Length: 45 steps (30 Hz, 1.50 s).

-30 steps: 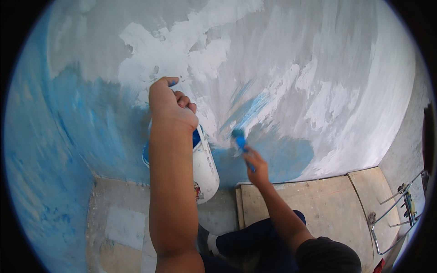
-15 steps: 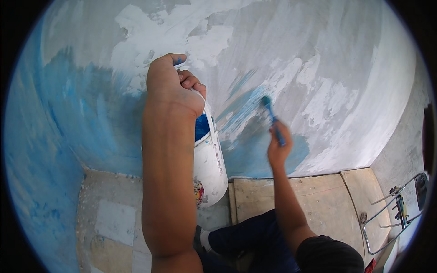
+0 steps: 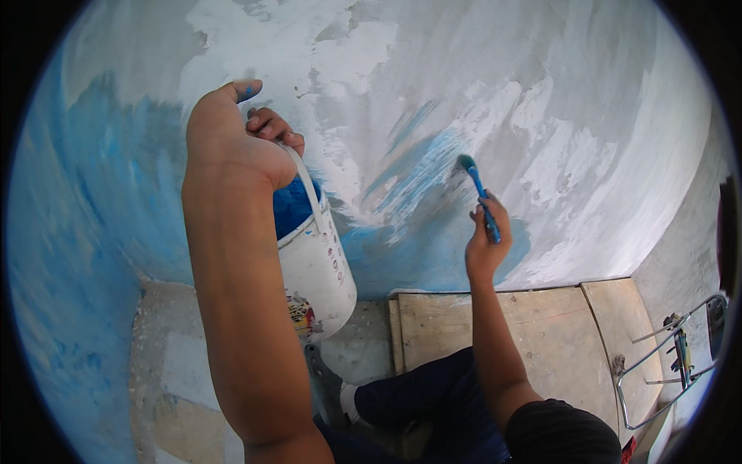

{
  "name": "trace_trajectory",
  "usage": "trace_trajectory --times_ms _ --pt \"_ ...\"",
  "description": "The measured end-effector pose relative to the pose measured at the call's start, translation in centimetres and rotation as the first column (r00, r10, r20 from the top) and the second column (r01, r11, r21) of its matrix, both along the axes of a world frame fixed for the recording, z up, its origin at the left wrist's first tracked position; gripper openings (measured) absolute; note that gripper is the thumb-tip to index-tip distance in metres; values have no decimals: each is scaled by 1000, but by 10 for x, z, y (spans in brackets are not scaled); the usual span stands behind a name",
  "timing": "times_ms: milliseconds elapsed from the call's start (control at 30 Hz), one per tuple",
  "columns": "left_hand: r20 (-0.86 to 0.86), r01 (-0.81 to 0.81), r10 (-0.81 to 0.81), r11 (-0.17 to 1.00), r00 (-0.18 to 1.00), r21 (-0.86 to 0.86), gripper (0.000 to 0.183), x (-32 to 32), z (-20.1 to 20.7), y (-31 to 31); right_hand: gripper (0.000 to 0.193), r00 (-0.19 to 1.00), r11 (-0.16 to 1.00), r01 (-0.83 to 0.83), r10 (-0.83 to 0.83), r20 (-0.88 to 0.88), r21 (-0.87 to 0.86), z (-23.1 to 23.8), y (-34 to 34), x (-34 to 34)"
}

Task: The person applies blue paint to a concrete wall using a brush while holding a bucket.

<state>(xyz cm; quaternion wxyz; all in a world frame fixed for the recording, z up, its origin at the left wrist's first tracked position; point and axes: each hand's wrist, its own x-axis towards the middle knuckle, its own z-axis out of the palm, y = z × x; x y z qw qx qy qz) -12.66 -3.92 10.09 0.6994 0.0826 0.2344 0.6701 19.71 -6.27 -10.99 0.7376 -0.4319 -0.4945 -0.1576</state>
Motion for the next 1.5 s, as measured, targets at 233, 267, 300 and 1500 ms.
trace_trajectory --times_ms 233,267,300,1500 --pt "49 -58 58 998 997 -20 25 -11 -6 7 32 947 873 -78 215 238 -481 -113 -2 -47" --pt "35 -71 72 997 997 -23 25 -11 -6 7 32 932 832 -105 274 239 -545 -120 -3 -49" --pt "26 -89 90 996 996 -25 25 -12 -6 6 32 933 837 -123 280 225 -533 -119 -4 -48" --pt "-58 73 -75 997 995 -37 29 9 -17 24 37 914 789 61 202 352 -612 -184 -1 -69"
